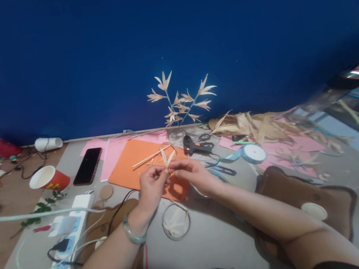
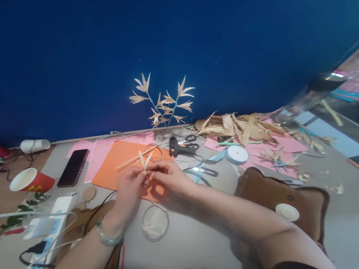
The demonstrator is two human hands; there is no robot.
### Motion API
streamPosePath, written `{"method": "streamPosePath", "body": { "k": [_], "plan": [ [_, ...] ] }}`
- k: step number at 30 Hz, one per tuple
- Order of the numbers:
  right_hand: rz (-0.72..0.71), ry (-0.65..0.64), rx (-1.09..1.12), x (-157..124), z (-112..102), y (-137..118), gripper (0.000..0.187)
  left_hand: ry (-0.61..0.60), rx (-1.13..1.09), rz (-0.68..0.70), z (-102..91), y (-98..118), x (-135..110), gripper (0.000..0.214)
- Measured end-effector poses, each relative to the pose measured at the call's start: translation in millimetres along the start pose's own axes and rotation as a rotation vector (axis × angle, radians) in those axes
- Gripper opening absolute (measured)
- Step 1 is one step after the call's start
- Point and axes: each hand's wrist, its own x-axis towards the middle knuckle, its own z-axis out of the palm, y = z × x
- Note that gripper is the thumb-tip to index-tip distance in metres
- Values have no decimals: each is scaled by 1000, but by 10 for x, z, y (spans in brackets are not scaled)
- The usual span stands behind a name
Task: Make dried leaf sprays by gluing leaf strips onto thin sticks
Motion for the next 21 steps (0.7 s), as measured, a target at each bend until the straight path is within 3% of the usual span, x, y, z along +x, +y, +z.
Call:
{"method": "streamPosePath", "body": {
  "k": [11, 21],
  "plan": [
    [-37, -9, -29, -24, 55, -12, 17, 24, 0, -24, 16, -14, -2, 19],
    [63, 42, 109, 38, 13, -11, 18, 26, -73, -32, 32, -61, 2, 21]
  ]
}}
